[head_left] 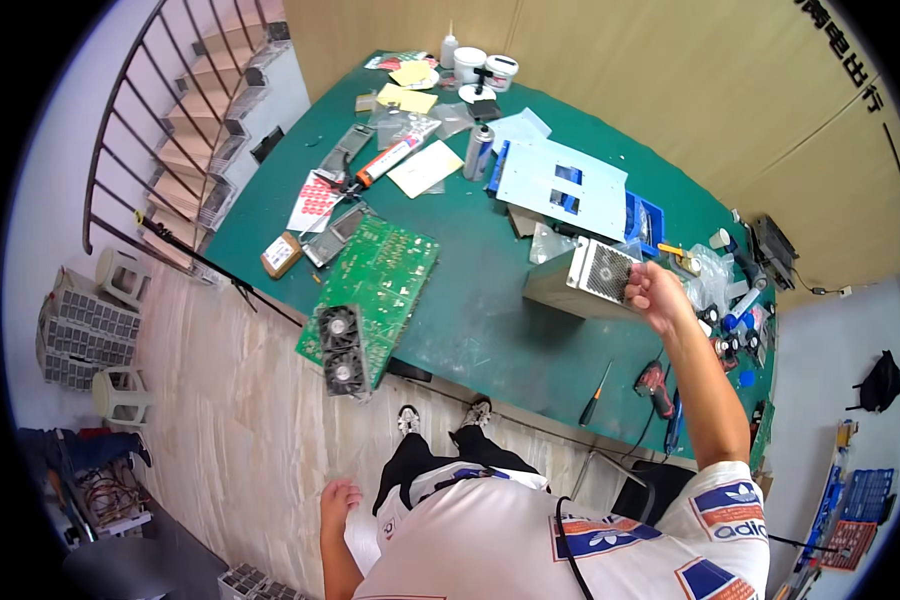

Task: The person picks up a metal casing, takes screws out of a plastic bag, and uses an electric screwdriver to secure the screws into the casing.

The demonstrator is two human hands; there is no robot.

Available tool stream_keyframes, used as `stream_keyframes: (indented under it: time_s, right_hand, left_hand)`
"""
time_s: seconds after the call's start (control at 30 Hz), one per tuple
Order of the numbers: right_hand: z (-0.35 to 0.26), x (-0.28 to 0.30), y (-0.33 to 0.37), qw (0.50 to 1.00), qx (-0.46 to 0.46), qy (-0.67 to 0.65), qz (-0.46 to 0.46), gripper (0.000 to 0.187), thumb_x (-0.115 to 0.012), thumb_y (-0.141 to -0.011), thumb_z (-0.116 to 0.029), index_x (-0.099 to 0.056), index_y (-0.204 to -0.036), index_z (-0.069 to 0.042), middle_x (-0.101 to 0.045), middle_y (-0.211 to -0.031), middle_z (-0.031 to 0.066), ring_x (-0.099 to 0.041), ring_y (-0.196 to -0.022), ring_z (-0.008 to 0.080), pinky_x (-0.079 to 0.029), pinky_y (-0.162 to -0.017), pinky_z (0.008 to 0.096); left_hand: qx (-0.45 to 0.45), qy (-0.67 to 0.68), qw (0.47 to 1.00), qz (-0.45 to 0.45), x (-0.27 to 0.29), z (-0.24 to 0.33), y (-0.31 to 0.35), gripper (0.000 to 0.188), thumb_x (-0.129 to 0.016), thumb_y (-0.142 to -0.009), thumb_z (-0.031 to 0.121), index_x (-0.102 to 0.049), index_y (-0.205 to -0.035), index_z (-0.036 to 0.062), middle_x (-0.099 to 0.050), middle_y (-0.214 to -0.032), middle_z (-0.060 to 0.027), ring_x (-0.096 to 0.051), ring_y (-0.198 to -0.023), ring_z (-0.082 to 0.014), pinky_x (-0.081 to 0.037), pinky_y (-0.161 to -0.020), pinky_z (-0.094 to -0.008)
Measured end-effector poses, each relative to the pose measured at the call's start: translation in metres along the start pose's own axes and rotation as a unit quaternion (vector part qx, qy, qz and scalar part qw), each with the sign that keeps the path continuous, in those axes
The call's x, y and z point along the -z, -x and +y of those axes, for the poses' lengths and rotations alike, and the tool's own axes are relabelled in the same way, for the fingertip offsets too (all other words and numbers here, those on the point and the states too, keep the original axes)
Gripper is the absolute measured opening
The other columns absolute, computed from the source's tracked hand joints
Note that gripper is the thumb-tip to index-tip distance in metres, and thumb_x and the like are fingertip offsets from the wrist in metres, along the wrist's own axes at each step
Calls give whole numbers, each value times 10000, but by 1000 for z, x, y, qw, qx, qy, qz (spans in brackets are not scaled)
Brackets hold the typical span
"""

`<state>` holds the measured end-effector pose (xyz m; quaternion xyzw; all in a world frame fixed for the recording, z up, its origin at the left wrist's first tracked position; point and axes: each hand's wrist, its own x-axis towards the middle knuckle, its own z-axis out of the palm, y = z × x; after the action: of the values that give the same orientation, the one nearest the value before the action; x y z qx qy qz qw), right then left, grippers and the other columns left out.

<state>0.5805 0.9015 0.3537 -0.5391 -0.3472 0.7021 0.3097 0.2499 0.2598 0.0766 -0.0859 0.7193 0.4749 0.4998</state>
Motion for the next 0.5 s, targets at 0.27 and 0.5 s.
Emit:
stream_keyframes:
  time_s: [0.27, 0.5]
  right_hand:
    - [4, 15, 28, 995, -33, 17, -89, 281, -445, -1025, -293, -627, -1095, -90, -659, -918, -8, -681, -833, 154, -428, -547, 242]
    - [87, 19, 111, 993, -46, -20, -108, 195, -625, -985, -211, -582, -1110, -68, -635, -946, 44, -687, -961, 181, -573, -607, 313]
  left_hand:
    - [-62, -50, 994, -72, -120, 87, 26, 217, -546, -1033, 178, -641, -1144, 17, -705, -951, -88, -695, -826, -179, -545, -729, -307]
    - [-140, -151, 943, -261, -197, 144, 33, 266, -531, -1052, 201, -621, -1205, 3, -704, -1033, -96, -690, -927, -187, -540, -844, -304]
